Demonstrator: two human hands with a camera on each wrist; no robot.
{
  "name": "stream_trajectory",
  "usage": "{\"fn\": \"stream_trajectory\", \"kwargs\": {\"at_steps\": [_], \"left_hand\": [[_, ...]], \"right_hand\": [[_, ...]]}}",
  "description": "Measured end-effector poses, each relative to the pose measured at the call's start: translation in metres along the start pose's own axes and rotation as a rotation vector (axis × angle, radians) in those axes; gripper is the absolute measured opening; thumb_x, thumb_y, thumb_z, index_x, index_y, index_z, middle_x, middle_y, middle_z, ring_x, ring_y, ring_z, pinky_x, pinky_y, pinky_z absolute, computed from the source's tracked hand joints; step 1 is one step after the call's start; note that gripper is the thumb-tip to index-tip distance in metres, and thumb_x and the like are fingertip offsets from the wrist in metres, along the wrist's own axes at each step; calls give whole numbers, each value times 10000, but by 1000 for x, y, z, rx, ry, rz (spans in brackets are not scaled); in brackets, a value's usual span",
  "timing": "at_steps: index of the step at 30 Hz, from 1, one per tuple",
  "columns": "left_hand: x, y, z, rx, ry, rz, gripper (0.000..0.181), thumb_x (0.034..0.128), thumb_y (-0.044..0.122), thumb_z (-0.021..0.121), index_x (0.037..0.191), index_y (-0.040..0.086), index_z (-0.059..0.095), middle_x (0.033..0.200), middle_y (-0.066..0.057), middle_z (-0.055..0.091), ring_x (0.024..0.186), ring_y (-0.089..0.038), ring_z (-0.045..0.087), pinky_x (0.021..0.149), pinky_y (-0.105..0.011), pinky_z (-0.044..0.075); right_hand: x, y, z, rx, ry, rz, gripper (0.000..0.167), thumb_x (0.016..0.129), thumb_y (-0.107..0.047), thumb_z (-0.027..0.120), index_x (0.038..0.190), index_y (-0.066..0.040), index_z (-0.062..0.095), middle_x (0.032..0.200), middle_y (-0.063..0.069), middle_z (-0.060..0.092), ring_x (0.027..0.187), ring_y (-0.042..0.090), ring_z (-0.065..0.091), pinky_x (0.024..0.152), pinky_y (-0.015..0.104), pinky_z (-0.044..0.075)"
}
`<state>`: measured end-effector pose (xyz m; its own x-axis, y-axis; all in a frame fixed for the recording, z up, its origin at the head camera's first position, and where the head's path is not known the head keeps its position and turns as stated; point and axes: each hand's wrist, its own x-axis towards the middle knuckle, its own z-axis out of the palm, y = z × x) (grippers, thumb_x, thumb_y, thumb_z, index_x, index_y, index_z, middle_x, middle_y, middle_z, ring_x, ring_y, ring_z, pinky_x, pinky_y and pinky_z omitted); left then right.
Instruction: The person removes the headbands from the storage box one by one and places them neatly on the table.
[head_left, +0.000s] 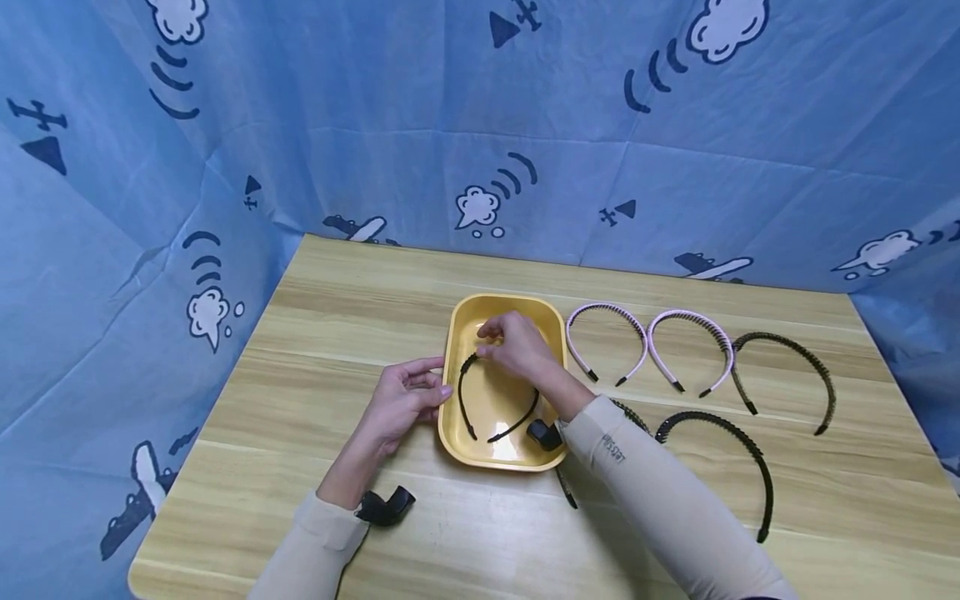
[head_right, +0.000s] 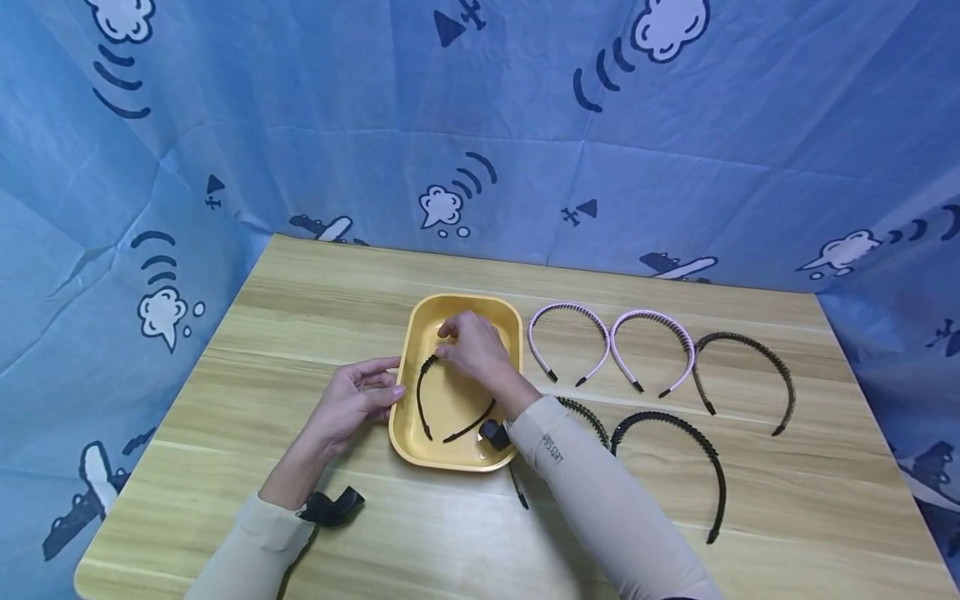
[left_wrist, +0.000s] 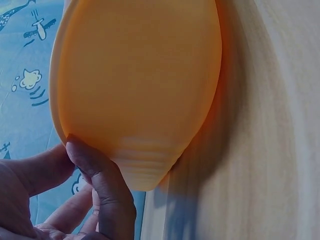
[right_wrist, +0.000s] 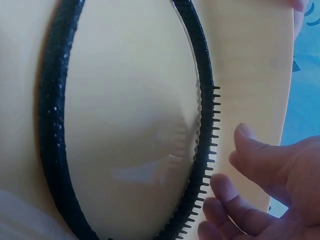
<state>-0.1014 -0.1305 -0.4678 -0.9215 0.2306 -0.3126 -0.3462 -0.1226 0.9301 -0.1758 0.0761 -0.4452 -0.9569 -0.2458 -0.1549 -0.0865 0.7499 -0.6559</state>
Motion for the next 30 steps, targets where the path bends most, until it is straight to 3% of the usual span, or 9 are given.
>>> {"fn": "stream_trajectory", "kwargs": {"at_steps": [9, 30], "left_hand": [[0, 1, 0, 4, 4, -4, 562, 924, -129, 671, 1463, -115, 512, 855, 28, 664, 663, -78, 660, 597, -200, 624], [0, -2, 0, 8, 18, 6, 554, 926, -127, 671, 1458, -116, 518, 856, 29, 653, 666, -70, 656, 593, -191, 617]], "right_hand": [[1, 0, 1, -60, -29, 2, 239, 862, -126, 859, 1090, -71, 811, 1127, 142, 784, 1106, 303, 707, 978, 430, 591], [7, 4, 8, -1, -72, -56, 98, 882, -39, 815, 980, -47, 818, 1019, 130, 812, 1009, 258, 736, 888, 352, 593]]}}
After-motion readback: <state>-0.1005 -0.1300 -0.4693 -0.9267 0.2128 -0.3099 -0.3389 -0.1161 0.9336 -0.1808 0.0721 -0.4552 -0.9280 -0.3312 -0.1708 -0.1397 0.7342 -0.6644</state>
